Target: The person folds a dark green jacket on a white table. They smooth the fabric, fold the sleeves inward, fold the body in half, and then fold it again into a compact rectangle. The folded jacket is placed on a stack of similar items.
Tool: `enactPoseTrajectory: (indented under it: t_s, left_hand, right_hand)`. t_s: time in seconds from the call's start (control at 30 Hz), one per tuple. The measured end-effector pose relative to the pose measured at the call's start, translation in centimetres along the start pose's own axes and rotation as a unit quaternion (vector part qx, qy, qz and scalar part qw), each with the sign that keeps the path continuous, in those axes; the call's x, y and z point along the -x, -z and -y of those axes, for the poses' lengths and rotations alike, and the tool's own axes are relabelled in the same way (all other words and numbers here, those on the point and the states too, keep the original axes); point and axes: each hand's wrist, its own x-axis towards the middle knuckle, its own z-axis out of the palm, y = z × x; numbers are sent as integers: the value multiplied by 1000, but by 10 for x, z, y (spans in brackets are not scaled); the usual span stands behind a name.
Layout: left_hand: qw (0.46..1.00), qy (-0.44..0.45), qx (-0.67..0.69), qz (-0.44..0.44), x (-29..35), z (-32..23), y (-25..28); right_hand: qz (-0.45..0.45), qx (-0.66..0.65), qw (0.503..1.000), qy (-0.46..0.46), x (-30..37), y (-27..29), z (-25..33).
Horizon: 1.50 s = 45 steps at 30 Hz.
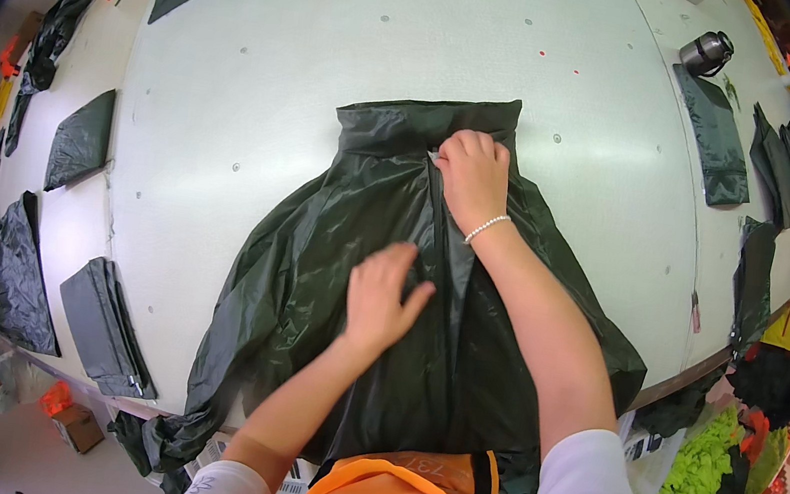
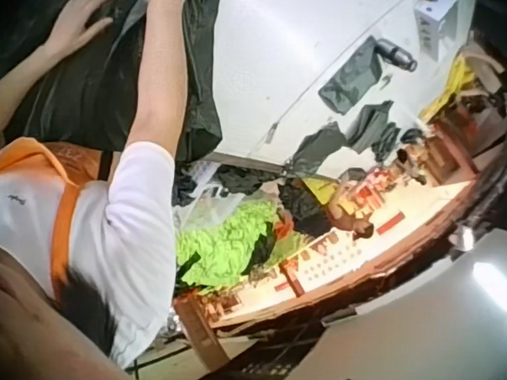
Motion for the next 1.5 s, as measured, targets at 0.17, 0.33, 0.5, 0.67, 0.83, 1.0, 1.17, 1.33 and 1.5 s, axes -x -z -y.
enactPoseTrajectory:
  t_s: [0.17,0.33,0.5,0.67,0.83,1.0,1.17,1.33,1.5]
  left_hand:
    - [982,148,-91,-78,-84,27,24]
    - [960,206,-186,33,-124,20,15]
    - [975,187,-108,54,-132,26,4]
    - [901,214,353,134,-126,55,9]
    - [904,156,376,133,-122,62,4]
    - [860,190,458,120,-119,66,2]
    - [911,143,377,83,-112,66,-2]
    - [949,103,298,28,-118,57,0]
    - [952,113,285,20,-118,68,-6]
  right_hand:
    - [44,-93,966,-236,14,35,8]
    - [140,-205,920,-302,29,28,12]
    - [28,-211,957,-199,35,-2,28]
    - [-17,-326,902,-284,42,-20,28]
    - [-16,-387,874,-292,38,-23,37]
    - [39,-404,854,-325,30,-21,38]
    - [28,-417,841,-343,32,-24,45]
    - [-70,-257,925,-270,37,-34,56]
    - [-26,-294,910,-291,35,-30,55]
